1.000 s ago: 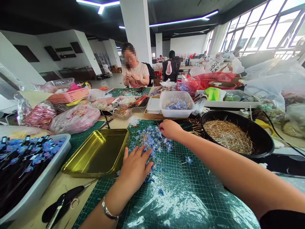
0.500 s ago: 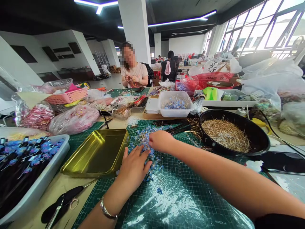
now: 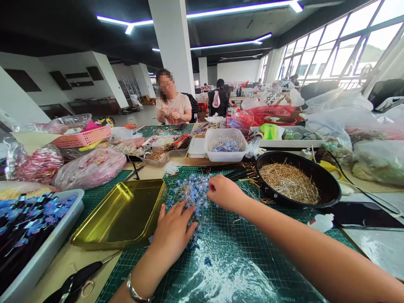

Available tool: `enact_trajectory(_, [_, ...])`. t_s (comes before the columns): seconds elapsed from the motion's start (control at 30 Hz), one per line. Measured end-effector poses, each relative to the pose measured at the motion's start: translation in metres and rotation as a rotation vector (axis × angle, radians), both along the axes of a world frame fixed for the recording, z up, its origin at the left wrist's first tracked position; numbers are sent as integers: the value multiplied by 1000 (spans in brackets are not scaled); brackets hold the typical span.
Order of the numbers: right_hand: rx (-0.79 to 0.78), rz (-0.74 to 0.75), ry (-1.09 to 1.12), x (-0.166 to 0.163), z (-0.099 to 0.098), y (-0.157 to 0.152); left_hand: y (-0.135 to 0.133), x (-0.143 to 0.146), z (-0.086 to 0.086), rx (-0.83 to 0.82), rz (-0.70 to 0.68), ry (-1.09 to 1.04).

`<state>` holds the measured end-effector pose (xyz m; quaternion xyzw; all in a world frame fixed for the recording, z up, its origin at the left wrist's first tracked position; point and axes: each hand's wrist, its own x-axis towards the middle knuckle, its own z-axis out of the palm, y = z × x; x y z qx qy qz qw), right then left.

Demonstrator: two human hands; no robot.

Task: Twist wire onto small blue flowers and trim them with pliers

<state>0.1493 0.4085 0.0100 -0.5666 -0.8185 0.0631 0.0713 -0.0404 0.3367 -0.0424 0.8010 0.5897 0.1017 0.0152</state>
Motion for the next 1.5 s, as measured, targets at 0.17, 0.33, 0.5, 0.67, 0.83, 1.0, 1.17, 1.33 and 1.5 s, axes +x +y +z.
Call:
enact_trajectory(0.17, [-94,-38,17,36,-5,-49,1,0,2,3,-6,8])
enact_trajectory(0.33, [-165,61,-27,34,-37,-107,1,1,6,58,4,-14])
enact_trajectory(0.5, [-14,12,-34,48,-46,-102,-2,3,11,112,-28,-121])
enact_trajectory(0.67, [131,-38,-70,67,-66,-68,-7,18,14,330,-118,-339])
enact_trajectory(0.83, [177,3,-94,65,-78,-67,-24,51,26,192,-222,-585])
enact_trajectory(1.0, [268,54,-12,66,-52,-92,-30,76,40,-121,-100,-802])
enact_trajectory(1.17, [518,241,274,72,-28,-116,-30,86,42,-634,-232,-1259])
enact_trajectory(1.33, [575,309,403,75,-17,-127,-33,79,40,-887,-234,-1451])
enact_trajectory(1.5, [554,339,409,75,-17,-131,-35,77,31,-769,-218,-1328])
